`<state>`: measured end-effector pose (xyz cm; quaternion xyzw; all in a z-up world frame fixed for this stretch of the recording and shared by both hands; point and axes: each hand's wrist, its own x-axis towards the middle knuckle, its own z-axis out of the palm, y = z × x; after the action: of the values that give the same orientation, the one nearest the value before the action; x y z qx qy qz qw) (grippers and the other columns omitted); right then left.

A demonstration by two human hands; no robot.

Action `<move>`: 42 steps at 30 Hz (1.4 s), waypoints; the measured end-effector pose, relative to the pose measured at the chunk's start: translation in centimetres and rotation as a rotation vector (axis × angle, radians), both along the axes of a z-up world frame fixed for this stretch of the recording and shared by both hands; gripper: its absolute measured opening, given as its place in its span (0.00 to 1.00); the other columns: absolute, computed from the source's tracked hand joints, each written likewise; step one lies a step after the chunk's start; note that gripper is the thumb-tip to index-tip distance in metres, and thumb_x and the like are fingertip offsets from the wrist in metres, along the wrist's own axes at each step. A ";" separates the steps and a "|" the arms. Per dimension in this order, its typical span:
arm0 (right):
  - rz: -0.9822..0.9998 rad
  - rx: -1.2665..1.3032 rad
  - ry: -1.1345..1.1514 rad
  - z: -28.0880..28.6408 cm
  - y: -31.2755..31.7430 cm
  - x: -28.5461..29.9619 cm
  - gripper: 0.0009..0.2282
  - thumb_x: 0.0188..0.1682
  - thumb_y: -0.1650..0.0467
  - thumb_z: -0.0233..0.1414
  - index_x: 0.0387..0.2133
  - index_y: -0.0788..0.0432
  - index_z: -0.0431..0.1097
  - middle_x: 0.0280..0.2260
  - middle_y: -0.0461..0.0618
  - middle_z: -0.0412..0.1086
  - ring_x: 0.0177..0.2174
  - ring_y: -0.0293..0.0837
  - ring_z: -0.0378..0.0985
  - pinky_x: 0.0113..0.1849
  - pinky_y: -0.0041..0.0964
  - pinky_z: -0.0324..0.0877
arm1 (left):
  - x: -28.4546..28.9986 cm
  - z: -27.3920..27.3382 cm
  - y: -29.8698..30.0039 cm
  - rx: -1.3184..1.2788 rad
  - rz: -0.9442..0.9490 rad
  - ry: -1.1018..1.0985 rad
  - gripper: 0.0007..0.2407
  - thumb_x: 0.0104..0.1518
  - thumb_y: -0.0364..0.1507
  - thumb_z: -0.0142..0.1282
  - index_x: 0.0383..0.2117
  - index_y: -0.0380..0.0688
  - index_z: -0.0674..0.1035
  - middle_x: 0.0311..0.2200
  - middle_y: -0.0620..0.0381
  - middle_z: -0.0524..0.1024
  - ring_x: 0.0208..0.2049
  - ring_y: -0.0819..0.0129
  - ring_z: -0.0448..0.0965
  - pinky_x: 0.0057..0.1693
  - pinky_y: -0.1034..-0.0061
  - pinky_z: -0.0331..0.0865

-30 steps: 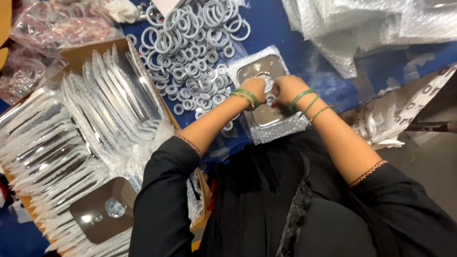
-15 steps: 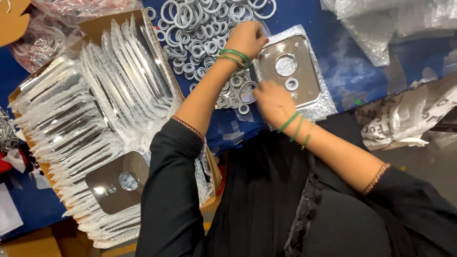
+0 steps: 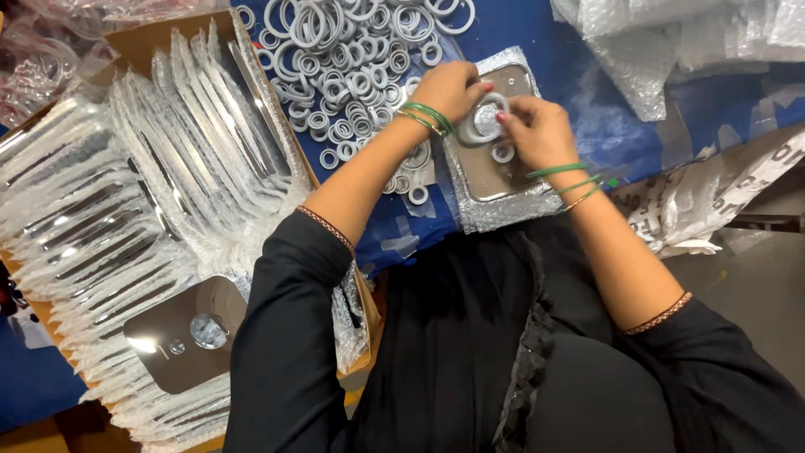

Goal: The person places plastic rings and circular components into the holes of metal plates by hand, pressing them into place before setting the assembled items onto a stack.

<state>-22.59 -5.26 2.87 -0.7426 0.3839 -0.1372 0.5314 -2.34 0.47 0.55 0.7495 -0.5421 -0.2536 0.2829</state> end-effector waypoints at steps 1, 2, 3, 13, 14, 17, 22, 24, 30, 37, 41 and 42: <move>-0.009 -0.043 0.005 -0.2 -0.7 -0.2 0.08 0.52 0.71 0.59 0.43 0.60 0.76 0.29 0.51 0.77 0.26 0.39 0.78 0.30 0.33 0.73 | -0.5 -0.4 -0.3 0.038 0.017 0.017 0.13 0.57 0.39 0.62 0.31 0.40 0.83 0.30 0.41 0.81 0.36 0.45 0.81 0.45 0.57 0.73; -0.018 -0.086 0.010 -0.3 -1.4 -0.4 0.09 0.51 0.72 0.60 0.43 0.60 0.76 0.28 0.53 0.75 0.25 0.39 0.77 0.28 0.33 0.72 | -1.2 -0.8 -0.5 0.076 0.035 0.034 0.13 0.58 0.39 0.62 0.31 0.40 0.83 0.30 0.41 0.81 0.36 0.44 0.81 0.46 0.56 0.72; -0.026 -0.126 0.018 -0.5 -1.6 -0.7 0.09 0.50 0.73 0.61 0.43 0.60 0.76 0.26 0.55 0.74 0.23 0.39 0.76 0.27 0.32 0.71 | -1.8 -1.4 -0.5 0.117 0.053 0.053 0.13 0.59 0.39 0.61 0.31 0.40 0.83 0.30 0.40 0.81 0.37 0.44 0.81 0.47 0.56 0.72; -0.024 -0.459 0.133 -1.6 -1.9 0.3 0.07 0.45 0.70 0.66 0.30 0.60 0.76 0.28 0.53 0.77 0.29 0.50 0.81 0.34 0.42 0.74 | -2.8 -4.4 -0.2 0.107 0.085 -0.085 0.08 0.47 0.25 0.62 0.32 0.33 0.81 0.36 0.32 0.80 0.42 0.39 0.81 0.51 0.56 0.74; -0.034 -0.451 0.166 -1.7 -2.1 0.5 0.07 0.45 0.70 0.66 0.29 0.59 0.76 0.27 0.53 0.77 0.29 0.51 0.81 0.34 0.43 0.73 | -2.6 -4.3 -0.3 0.127 0.100 -0.081 0.08 0.47 0.25 0.62 0.32 0.33 0.81 0.36 0.32 0.80 0.42 0.38 0.81 0.51 0.56 0.74; -0.006 -0.466 0.246 -1.8 -2.6 0.9 0.07 0.45 0.68 0.66 0.27 0.58 0.76 0.26 0.53 0.77 0.29 0.54 0.80 0.34 0.46 0.72 | -2.2 -4.0 -0.6 0.156 0.107 -0.068 0.10 0.46 0.27 0.65 0.30 0.33 0.81 0.35 0.32 0.79 0.42 0.38 0.80 0.50 0.56 0.74; 0.050 -0.471 0.323 -1.5 -4.2 1.3 0.08 0.42 0.66 0.66 0.26 0.57 0.76 0.26 0.54 0.76 0.29 0.56 0.79 0.33 0.49 0.71 | -1.6 -3.6 -1.4 0.274 0.104 -0.026 0.14 0.45 0.32 0.70 0.30 0.32 0.82 0.35 0.32 0.79 0.42 0.40 0.81 0.49 0.57 0.74; 0.055 -0.460 0.362 -1.5 -4.7 1.5 0.08 0.41 0.66 0.67 0.25 0.56 0.77 0.25 0.54 0.76 0.28 0.57 0.79 0.32 0.50 0.71 | -1.5 -3.5 -1.7 0.273 0.085 -0.041 0.14 0.45 0.33 0.71 0.29 0.32 0.83 0.34 0.33 0.80 0.41 0.41 0.82 0.50 0.58 0.74; 0.080 -0.671 0.391 -2.0 -3.8 2.2 0.09 0.42 0.67 0.66 0.26 0.58 0.74 0.28 0.56 0.76 0.29 0.60 0.78 0.31 0.54 0.70 | -1.7 -3.1 -1.5 0.286 0.080 -0.036 0.13 0.47 0.31 0.69 0.31 0.32 0.82 0.35 0.32 0.80 0.42 0.40 0.81 0.50 0.58 0.75; 0.233 -0.307 0.263 -1.2 -6.2 0.9 0.10 0.41 0.72 0.66 0.31 0.60 0.72 0.29 0.56 0.75 0.31 0.58 0.80 0.36 0.49 0.73 | -1.7 -2.7 -1.7 0.298 0.070 -0.050 0.14 0.46 0.32 0.70 0.32 0.32 0.81 0.36 0.33 0.80 0.42 0.40 0.81 0.49 0.57 0.74; 0.250 -0.270 0.267 -1.3 -5.2 0.4 0.13 0.39 0.76 0.65 0.35 0.63 0.68 0.31 0.57 0.75 0.33 0.58 0.80 0.37 0.48 0.73 | -1.9 -2.5 -1.3 0.258 -0.026 -0.061 0.18 0.42 0.32 0.72 0.35 0.31 0.80 0.36 0.34 0.80 0.43 0.41 0.81 0.50 0.58 0.73; 0.239 -0.341 0.283 -1.3 -5.0 0.6 0.14 0.39 0.76 0.66 0.35 0.64 0.68 0.32 0.58 0.74 0.34 0.59 0.79 0.37 0.49 0.72 | -1.8 -2.3 -1.3 0.241 -0.059 -0.065 0.20 0.40 0.32 0.73 0.35 0.30 0.79 0.36 0.35 0.80 0.44 0.41 0.80 0.51 0.58 0.73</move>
<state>-22.02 -10.27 1.57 -0.8733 0.3355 -0.0307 0.3519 -4.13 -0.81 -1.74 0.7696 -0.5385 -0.3006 0.1654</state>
